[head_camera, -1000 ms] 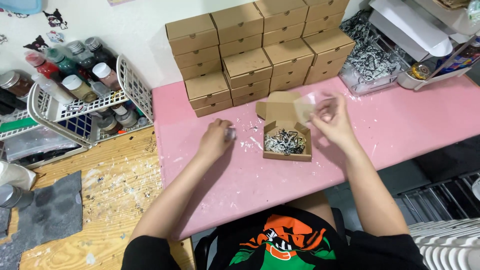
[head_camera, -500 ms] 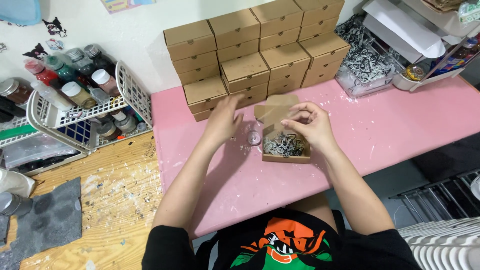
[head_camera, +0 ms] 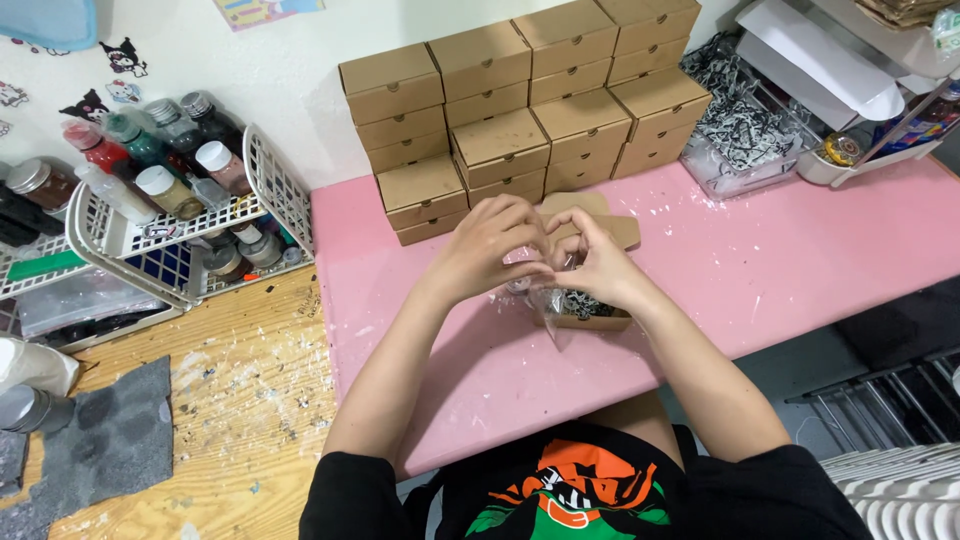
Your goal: Packing small candle or cosmetic containers into cardboard boxes with shredded paper filling.
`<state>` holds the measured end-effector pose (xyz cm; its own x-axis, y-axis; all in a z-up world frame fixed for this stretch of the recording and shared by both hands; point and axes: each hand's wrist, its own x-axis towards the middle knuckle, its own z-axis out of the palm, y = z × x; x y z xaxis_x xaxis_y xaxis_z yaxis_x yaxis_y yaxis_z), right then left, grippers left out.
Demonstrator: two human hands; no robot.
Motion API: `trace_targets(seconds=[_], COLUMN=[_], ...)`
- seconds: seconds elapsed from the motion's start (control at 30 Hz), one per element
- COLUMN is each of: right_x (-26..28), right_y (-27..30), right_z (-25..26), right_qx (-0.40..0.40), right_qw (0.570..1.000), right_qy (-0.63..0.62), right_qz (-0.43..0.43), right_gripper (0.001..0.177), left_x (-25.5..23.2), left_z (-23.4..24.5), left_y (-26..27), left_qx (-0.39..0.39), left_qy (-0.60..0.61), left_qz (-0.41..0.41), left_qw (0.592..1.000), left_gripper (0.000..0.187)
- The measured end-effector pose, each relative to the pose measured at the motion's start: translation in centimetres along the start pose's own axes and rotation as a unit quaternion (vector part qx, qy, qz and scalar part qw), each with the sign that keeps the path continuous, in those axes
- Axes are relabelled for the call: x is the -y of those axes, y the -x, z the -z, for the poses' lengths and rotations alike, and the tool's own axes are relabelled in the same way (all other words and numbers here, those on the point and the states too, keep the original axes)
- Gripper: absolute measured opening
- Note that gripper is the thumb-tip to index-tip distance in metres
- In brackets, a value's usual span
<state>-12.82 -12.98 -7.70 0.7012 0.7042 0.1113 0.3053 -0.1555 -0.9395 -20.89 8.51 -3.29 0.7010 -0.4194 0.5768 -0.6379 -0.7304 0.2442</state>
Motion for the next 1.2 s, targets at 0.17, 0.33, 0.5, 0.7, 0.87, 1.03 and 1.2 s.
trace_targets(seconds=[0.17, 0.33, 0.5, 0.7, 0.87, 1.03, 1.2], right_x=[0.5, 1.1, -0.6, 1.2, -1.2, -1.7, -3.4], right_y=[-0.3, -0.3, -1.0, -1.0, -1.0, -1.4, -3.3], right_z=[0.4, 0.7, 1.8, 1.6, 1.2, -0.5, -3.5], right_qx=[0.045, 0.067, 0.058, 0.045, 0.185, 0.172, 0.038], right_qw=[0.999, 0.994, 0.982, 0.989, 0.978, 0.981, 0.87], right_qy=[-0.023, -0.051, 0.03, 0.002, 0.092, 0.08, 0.47], right_qz=[0.006, 0.069, 0.179, 0.143, -0.023, -0.046, 0.145], right_gripper=[0.062, 0.065, 0.039, 0.055, 0.028, 0.025, 0.056], left_x=[0.1, 1.0, 1.1, 1.1, 2.2, 2.8, 2.0], left_z=[1.3, 1.4, 1.5, 2.4, 2.9, 3.7, 4.9], left_y=[0.1, 0.8, 1.3, 1.3, 1.9, 2.3, 2.2], left_qx=[0.053, 0.085, 0.079, 0.119, 0.077, 0.057, 0.017], left_qy=[0.033, 0.023, 0.004, 0.038, 0.044, 0.049, -0.024], left_qz=[0.035, 0.08, 0.089, 0.168, 0.2, 0.256, 0.257], left_qw=[0.997, 0.993, 0.993, 0.978, 0.976, 0.964, 0.966], left_gripper=[0.037, 0.025, 0.017, 0.021, 0.023, 0.025, 0.018])
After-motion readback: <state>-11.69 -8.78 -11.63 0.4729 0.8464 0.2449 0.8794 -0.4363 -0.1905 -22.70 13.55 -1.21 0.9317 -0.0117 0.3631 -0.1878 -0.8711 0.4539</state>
